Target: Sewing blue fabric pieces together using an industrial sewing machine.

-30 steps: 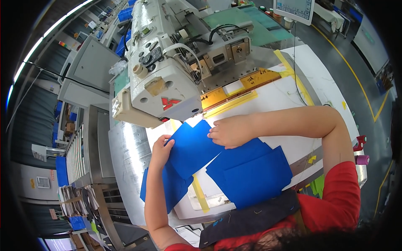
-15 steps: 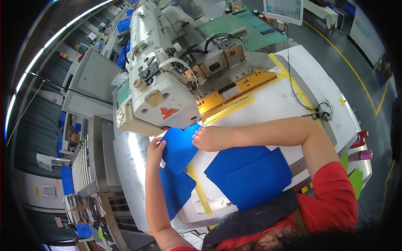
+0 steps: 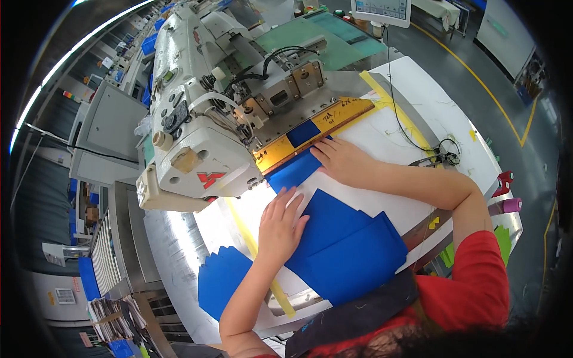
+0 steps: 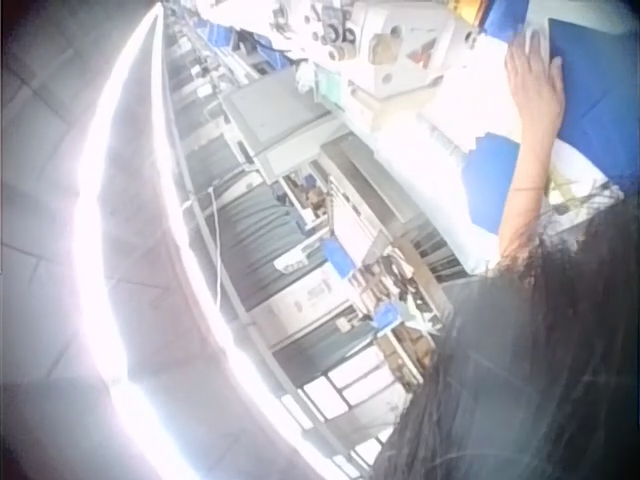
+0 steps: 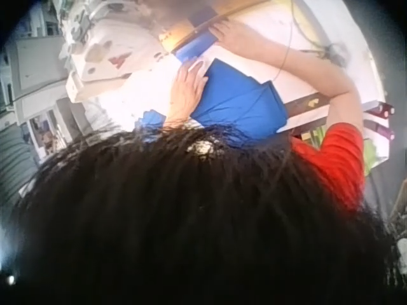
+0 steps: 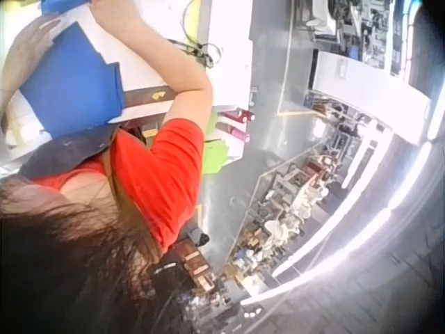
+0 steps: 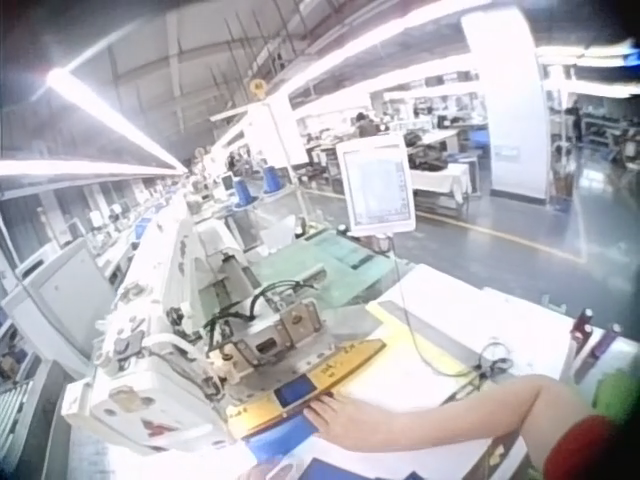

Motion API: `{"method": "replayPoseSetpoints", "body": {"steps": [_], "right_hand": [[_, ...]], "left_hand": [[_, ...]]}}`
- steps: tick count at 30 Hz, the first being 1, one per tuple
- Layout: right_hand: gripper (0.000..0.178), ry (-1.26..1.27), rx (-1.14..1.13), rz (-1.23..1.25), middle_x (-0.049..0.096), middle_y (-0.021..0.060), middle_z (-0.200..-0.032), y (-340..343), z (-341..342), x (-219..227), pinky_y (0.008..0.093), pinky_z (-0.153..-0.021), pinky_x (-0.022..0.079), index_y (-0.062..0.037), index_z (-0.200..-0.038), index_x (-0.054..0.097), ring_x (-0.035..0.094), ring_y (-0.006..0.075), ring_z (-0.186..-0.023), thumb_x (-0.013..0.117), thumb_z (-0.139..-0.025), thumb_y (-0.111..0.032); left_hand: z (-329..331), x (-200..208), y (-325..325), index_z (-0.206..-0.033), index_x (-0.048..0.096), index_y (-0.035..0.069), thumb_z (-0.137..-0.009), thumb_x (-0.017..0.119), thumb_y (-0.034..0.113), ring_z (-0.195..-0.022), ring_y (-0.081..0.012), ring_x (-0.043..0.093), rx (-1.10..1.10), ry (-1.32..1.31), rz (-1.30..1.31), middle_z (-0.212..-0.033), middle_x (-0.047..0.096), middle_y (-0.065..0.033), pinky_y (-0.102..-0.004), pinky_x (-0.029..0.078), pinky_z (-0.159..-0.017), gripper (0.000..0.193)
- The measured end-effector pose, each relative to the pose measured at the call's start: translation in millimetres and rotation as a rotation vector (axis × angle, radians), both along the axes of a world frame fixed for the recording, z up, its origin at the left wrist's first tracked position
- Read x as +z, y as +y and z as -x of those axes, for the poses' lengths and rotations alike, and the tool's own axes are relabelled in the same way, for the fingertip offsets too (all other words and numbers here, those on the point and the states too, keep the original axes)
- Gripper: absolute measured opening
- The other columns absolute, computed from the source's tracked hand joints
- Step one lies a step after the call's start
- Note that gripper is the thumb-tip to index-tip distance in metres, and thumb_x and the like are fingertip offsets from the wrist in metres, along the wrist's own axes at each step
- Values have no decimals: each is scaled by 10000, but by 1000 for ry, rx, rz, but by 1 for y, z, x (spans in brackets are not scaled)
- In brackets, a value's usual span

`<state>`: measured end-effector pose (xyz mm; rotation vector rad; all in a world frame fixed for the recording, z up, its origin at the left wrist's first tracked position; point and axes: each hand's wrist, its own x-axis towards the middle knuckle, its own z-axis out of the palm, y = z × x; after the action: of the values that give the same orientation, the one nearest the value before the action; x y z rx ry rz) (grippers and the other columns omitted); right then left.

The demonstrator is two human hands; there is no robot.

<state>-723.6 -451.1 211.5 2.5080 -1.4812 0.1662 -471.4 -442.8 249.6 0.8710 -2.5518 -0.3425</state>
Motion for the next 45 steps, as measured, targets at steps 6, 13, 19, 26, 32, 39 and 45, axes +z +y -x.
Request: {"method": "replayPoseSetpoints", "body": {"steps": [6, 13, 19, 26, 32, 39, 45], "right_hand": [[568, -246, -24, -96, 419, 205, -1412, 23, -3, -13, 444, -1110, 272, 49, -1304, 479, 345, 325, -1357, 515, -936, -382], [645, -327, -91, -95, 394, 204, -1431, 13, -9, -9, 462, -1115, 242, 54, -1348, 414, 327, 323, -1369, 542, -917, -408], [669, -273, -96, -105, 392, 214, -1427, 20, 3, -4, 480, -1115, 228, 63, -1348, 407, 318, 318, -1374, 555, -906, -417], [685, -262, -90, -95, 378, 209, -1440, 23, 3, -1, 494, -1112, 220, 66, -1350, 409, 319, 319, -1376, 553, -903, -433], [689, -298, -67, -98, 371, 210, -1444, 23, 3, -3, 495, -1106, 223, 58, -1356, 406, 315, 323, -1377, 564, -897, -431], [704, -336, -82, -108, 366, 208, -1447, 21, 5, -3, 514, -1097, 220, 51, -1365, 394, 314, 321, -1378, 579, -885, -429], [705, -260, -95, -89, 379, 203, -1439, 25, 2, 0, 512, -1099, 210, 55, -1341, 435, 321, 303, -1376, 561, -883, -467]], "left_hand": [[22, -20, -16, -1357, 453, 36, -836, 658, 372, -1293, -321, 448, 69, -190, 105, -1381, 491, -146, -425, 341, -1075, 653], [30, -18, -14, -1358, 441, 12, -809, 679, 389, -1319, -312, 414, 67, -214, 97, -1427, 430, -167, -447, 321, -1089, 707], [24, -20, -40, -1384, 400, -11, -817, 651, 459, -1321, -342, 397, 27, -234, 23, -1419, 418, -196, -444, 305, -1107, 778], [24, -17, -33, -1370, 410, -17, -796, 675, 446, -1308, -348, 410, 23, -233, 40, -1408, 424, -209, -462, 314, -1097, 784], [25, -17, -34, -1348, 433, -9, -766, 716, 337, -1311, -389, 394, 42, -199, -29, -1426, 399, -224, -475, 301, -1099, 734], [28, -18, -35, -1349, 442, 10, -777, 703, 334, -1320, -390, 380, 29, -218, -20, -1427, 392, -234, -495, 282, -1099, 707], [26, -17, -34, -1342, 458, 21, -786, 698, 335, -1321, -386, 375, 41, -252, -21, -1434, 386, -228, -495, 282, -1092, 681]]}}
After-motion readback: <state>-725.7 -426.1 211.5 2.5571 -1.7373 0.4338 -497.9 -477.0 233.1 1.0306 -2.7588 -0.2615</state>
